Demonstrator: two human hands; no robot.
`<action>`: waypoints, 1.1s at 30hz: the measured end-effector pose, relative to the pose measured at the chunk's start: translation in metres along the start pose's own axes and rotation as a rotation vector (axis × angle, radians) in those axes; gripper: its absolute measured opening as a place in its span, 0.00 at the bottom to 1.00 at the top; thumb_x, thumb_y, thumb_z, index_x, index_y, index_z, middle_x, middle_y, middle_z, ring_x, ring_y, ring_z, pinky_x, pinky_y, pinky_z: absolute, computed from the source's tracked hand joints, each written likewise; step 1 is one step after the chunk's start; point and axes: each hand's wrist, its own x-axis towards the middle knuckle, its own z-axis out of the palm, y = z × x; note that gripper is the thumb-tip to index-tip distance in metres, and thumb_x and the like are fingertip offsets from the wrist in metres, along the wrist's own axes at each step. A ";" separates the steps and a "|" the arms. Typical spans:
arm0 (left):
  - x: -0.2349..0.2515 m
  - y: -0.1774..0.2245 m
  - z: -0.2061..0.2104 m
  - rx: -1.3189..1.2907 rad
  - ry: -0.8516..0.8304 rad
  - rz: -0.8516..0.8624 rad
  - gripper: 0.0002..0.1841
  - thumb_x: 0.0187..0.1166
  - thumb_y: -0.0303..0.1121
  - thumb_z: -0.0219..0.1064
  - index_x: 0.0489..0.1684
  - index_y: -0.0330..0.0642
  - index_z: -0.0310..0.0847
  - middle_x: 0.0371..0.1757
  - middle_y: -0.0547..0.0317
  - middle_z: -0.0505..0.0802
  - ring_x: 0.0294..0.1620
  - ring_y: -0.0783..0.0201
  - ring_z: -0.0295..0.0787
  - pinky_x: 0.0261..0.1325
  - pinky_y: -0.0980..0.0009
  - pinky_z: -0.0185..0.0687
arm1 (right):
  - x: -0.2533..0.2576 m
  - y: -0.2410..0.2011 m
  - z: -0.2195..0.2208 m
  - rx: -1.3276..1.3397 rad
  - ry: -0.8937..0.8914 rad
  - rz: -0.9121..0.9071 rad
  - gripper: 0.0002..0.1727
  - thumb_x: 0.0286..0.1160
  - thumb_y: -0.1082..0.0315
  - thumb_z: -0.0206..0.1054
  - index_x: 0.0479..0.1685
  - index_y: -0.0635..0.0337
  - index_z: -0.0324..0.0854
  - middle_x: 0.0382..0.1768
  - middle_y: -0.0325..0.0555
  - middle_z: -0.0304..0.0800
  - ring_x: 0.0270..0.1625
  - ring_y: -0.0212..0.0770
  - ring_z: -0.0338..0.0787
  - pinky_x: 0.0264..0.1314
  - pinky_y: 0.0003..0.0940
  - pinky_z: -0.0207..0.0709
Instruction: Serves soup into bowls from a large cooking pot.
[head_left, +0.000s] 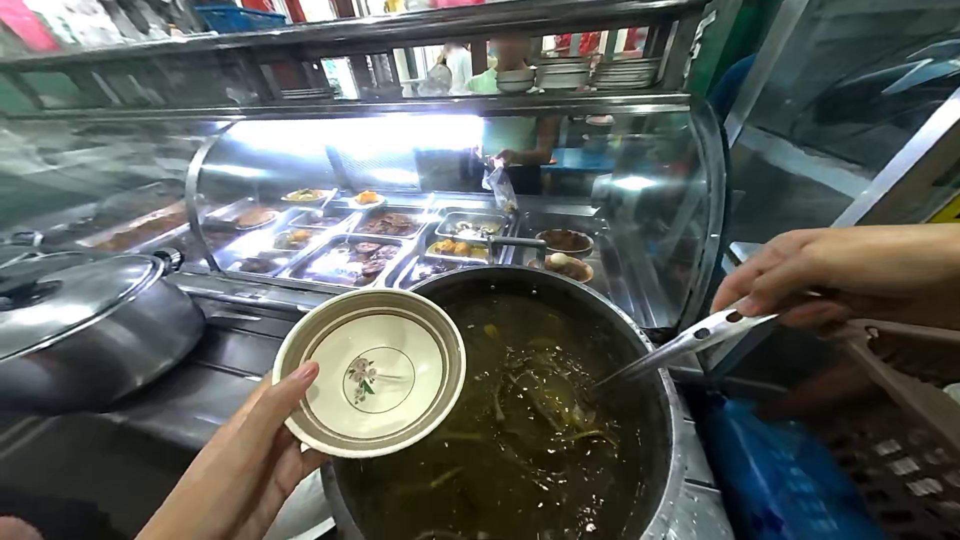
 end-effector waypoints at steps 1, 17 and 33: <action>0.003 -0.001 0.002 0.006 0.013 -0.005 0.23 0.94 0.45 0.44 0.85 0.51 0.56 0.62 0.48 0.90 0.52 0.53 0.95 0.45 0.57 0.95 | 0.000 -0.001 -0.005 -0.001 -0.006 -0.009 0.15 0.84 0.75 0.54 0.38 0.61 0.90 0.10 0.37 0.74 0.10 0.26 0.72 0.13 0.18 0.66; 0.009 -0.005 0.008 0.109 0.032 0.093 0.28 0.87 0.52 0.56 0.82 0.52 0.60 0.59 0.49 0.91 0.52 0.51 0.95 0.43 0.55 0.96 | -0.040 -0.009 0.039 -1.392 0.476 -0.865 0.24 0.53 0.80 0.76 0.54 0.52 0.91 0.29 0.38 0.88 0.37 0.45 0.90 0.38 0.47 0.84; -0.021 -0.005 0.002 0.061 0.088 0.093 0.24 0.93 0.46 0.48 0.84 0.50 0.53 0.58 0.50 0.91 0.49 0.56 0.96 0.46 0.60 0.96 | 0.016 0.068 0.090 -1.420 0.826 -1.004 0.25 0.65 0.78 0.56 0.65 0.68 0.84 0.21 0.48 0.82 0.24 0.51 0.81 0.26 0.44 0.72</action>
